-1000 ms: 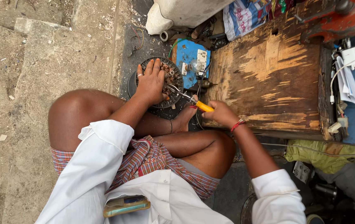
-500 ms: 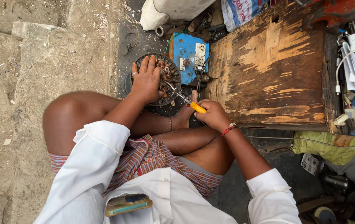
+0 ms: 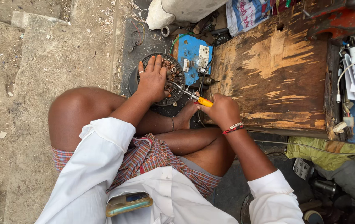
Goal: The person sits on the ground holding an electric motor armature and uses pliers to grip and pull copper windings out of the armature slots one at a time, working around the part and collecting the removed wire.
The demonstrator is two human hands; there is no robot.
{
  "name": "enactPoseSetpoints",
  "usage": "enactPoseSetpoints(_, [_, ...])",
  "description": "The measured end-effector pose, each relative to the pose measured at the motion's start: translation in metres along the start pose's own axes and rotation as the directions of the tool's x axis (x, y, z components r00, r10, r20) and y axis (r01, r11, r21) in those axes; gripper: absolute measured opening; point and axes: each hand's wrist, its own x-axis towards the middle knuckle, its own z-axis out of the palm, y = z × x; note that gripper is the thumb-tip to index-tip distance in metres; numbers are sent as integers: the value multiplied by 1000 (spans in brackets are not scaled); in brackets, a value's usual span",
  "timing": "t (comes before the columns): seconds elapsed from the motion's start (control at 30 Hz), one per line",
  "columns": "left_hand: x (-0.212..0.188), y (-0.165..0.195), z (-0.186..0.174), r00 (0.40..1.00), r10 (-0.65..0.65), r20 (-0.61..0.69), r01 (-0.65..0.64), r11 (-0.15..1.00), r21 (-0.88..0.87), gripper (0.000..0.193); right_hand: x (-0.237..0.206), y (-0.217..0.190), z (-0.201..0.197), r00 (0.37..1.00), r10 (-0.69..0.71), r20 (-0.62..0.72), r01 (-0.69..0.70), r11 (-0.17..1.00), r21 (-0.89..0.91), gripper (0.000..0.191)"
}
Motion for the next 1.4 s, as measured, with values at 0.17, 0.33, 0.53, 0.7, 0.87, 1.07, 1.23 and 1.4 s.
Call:
enactPoseSetpoints(0.17, [-3, 2, -6, 1000, -4, -3, 3, 1000, -23, 87, 15, -16, -32, 999, -34, -26, 31, 996, -84, 76])
enactPoseSetpoints(0.33, [-7, 9, -19, 1000, 2, -8, -2, 1000, 6, 91, 35, -34, -63, 984, -137, 112, 165, 937, -308, 68])
enactPoseSetpoints(0.53, [-12, 13, -36, 1000, 1, 15, -1, 1000, 8, 89, 72, -71, -81, 911, -369, 185, 413, 812, -412, 33])
enactPoseSetpoints(0.7, [-17, 16, -44, 1000, 0, -8, 0, 1000, 23, 96, 95, -118, -67, 803, -532, 269, 581, 596, -554, 9])
enactPoseSetpoints(0.87, [-17, 15, -45, 1000, -9, -15, 9, 1000, -4, 91, 90, -68, -88, 901, -324, 290, 428, 775, -464, 53])
enactPoseSetpoints(1.07, [-11, 10, -25, 999, -11, -33, 10, 1000, -22, 91, -1, 13, 2, 999, 2, 50, -12, 978, 206, 44])
enactPoseSetpoints(1.23, [-7, 4, -8, 998, 5, -66, -7, 999, -36, 93, -28, 27, 80, 980, 113, 165, -185, 829, 528, 40])
enactPoseSetpoints(1.4, [-4, 0, 1, 997, 17, -77, -18, 1000, -16, 93, -22, 31, 85, 922, 123, 368, -353, 658, 665, 27])
